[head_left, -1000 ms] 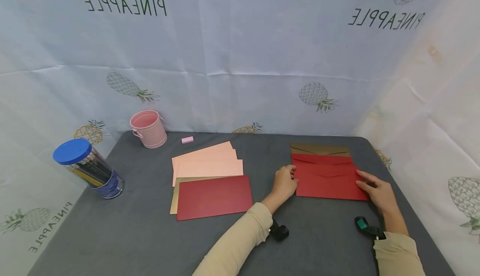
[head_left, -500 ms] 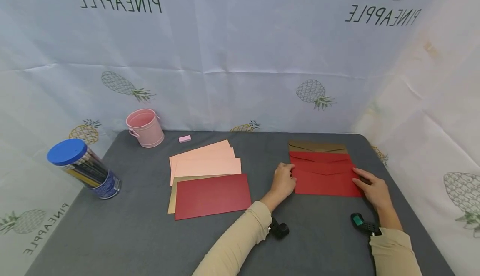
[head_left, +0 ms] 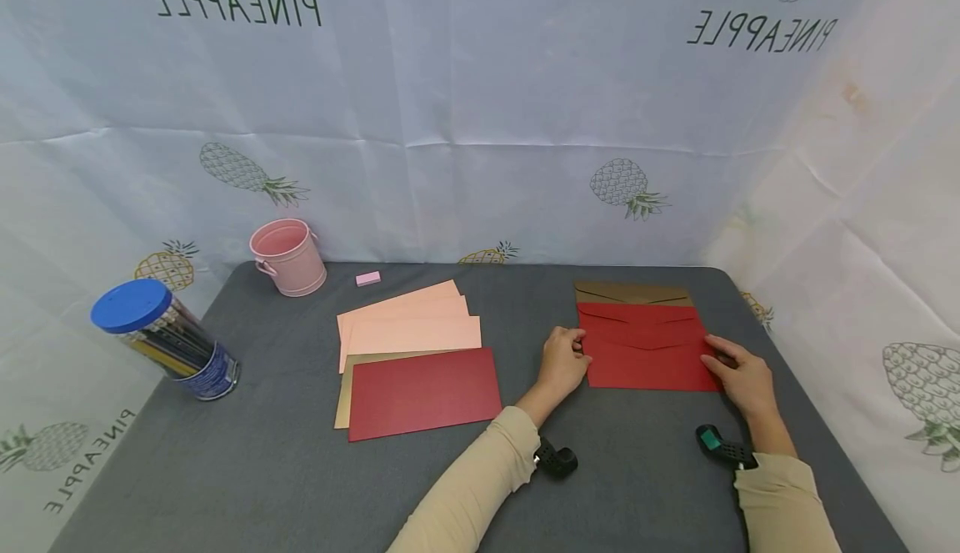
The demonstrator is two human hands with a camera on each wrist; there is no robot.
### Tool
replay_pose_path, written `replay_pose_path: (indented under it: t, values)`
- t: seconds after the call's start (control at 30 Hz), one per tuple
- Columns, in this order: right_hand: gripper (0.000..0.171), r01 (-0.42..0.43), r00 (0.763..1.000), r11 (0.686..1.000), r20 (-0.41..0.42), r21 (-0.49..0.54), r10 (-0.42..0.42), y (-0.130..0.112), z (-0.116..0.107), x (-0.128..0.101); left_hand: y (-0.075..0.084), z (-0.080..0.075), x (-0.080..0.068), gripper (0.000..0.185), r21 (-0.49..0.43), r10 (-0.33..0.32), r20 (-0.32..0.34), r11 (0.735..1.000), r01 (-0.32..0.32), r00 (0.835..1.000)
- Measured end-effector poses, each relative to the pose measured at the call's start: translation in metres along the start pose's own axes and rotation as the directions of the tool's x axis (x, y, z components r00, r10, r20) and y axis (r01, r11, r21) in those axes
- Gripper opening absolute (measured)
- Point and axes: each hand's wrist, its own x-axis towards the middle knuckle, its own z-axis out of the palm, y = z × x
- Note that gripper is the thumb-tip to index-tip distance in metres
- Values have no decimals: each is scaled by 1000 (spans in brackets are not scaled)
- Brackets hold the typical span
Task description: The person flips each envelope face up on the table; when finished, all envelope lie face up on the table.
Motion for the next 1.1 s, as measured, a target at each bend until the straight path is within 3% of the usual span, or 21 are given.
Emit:
replay_pose_path:
  t: [0.2, 0.3, 0.37, 0.5, 0.57, 0.73, 0.93, 1.1]
  values:
    - [54, -41, 999, 998, 1, 41, 41, -2, 0, -2, -1, -2, -1, 40, -50, -3, 6, 999, 4, 1000]
    - [57, -86, 996, 989, -20, 123, 89, -1, -1, -4, -2, -4, -1, 42, -73, -15, 16, 997, 16, 1000]
    - [57, -108, 991, 965, -47, 238, 123, -1, -2, -5, -1, -7, -2, 43, -84, -18, 28, 996, 21, 999]
    - [59, -74, 990, 874, -69, 481, 122, -5, -3, -10, -1, -17, -6, 45, -84, 1, 72, 996, 5, 997]
    - [60, -59, 992, 864, -71, 500, 108, -11, -2, -13, -4, -26, -9, 47, -81, 19, 107, 997, -11, 994]
    - [58, 44, 997, 898, -83, 437, -8, -34, 3, -27, -15, -64, -23, 50, -91, 51, 176, 995, -36, 983]
    - [57, 225, 968, 830, -18, 510, -252, -70, 20, -49, -31, -127, -51, 51, -173, 49, 206, 985, -13, 977]
    - [55, 316, 914, 747, 24, 585, -405, -101, 43, -65, -49, -177, -80, 51, -145, 22, 122, 989, -5, 992]
